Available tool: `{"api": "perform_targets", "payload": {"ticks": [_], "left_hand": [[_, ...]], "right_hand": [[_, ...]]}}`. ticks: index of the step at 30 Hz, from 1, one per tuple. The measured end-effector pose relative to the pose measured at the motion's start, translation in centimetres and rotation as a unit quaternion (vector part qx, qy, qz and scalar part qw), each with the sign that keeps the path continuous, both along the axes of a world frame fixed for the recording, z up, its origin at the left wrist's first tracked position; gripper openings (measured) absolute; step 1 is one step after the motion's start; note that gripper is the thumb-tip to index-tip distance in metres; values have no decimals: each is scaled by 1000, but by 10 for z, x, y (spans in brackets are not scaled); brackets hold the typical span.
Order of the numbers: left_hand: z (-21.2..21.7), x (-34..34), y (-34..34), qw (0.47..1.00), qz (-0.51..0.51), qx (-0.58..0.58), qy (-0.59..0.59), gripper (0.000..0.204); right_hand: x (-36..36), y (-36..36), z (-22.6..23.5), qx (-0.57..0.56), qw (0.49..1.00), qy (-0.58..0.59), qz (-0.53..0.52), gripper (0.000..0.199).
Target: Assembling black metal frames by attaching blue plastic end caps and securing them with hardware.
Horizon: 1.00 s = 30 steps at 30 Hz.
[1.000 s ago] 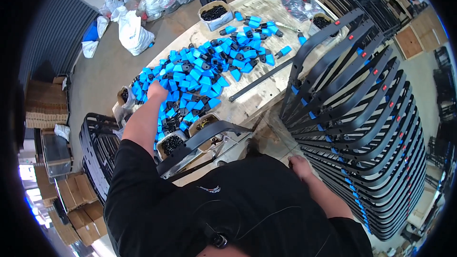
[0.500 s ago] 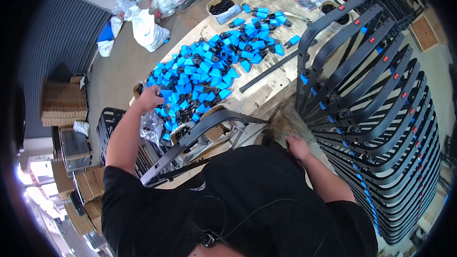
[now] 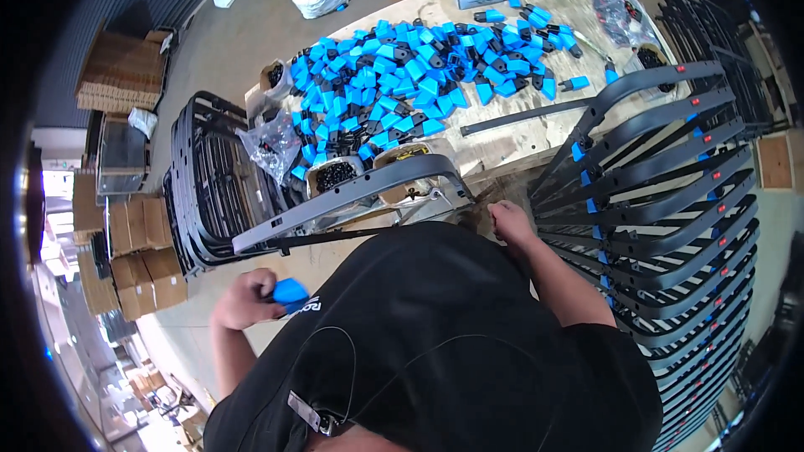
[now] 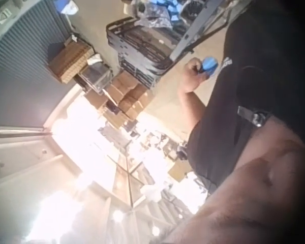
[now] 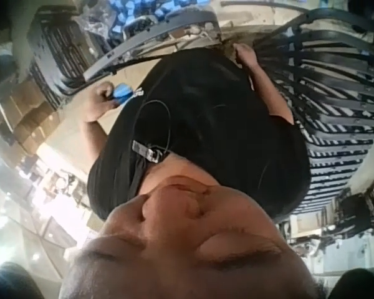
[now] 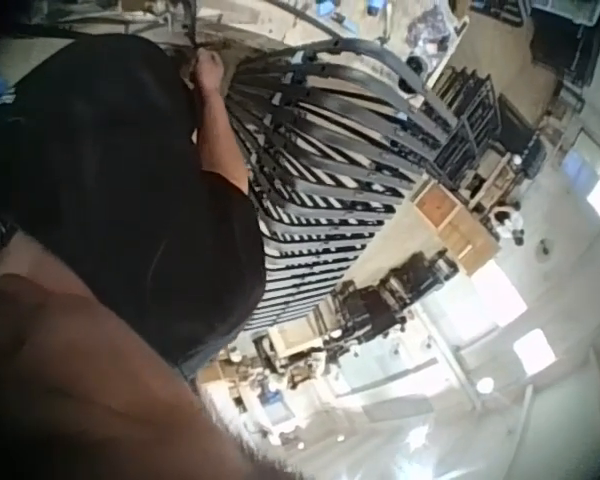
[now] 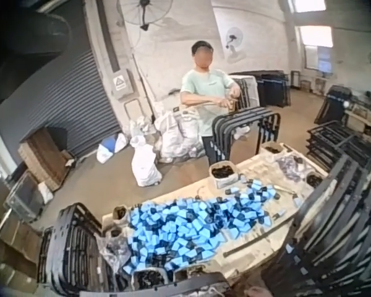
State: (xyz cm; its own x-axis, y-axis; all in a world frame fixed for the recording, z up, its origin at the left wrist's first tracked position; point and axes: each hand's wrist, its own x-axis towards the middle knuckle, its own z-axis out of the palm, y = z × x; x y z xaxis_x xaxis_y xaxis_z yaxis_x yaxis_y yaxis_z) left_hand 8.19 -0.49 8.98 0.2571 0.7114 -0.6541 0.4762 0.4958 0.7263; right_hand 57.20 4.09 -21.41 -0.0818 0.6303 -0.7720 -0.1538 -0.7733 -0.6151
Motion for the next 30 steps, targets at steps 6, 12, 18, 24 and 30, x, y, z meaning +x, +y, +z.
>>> {"api": "perform_targets", "payload": {"ticks": [6, 12, 18, 24, 30], "left_hand": [[-136, -2, -14, 994, 57, 13, 92, 34], [-226, 1, 54, 941, 281, 36, -183, 16], [-362, -89, 111, 974, 100, 179, -95, 2], [-302, -31, 123, 941, 327, -25, -78, 14], [-196, 0, 59, 938, 296, 31, -176, 38]], "right_hand": [[-22, 4, 10, 24, 994, -68, 79, 24], [-33, -22, 31, 42, 997, -61, 19, 23], [-49, -72, 48, 36, 994, -103, 24, 22], [-57, -136, 50, 7, 990, -74, -123, 20], [-98, -126, 93, 40, 990, 47, -130, 24]]}}
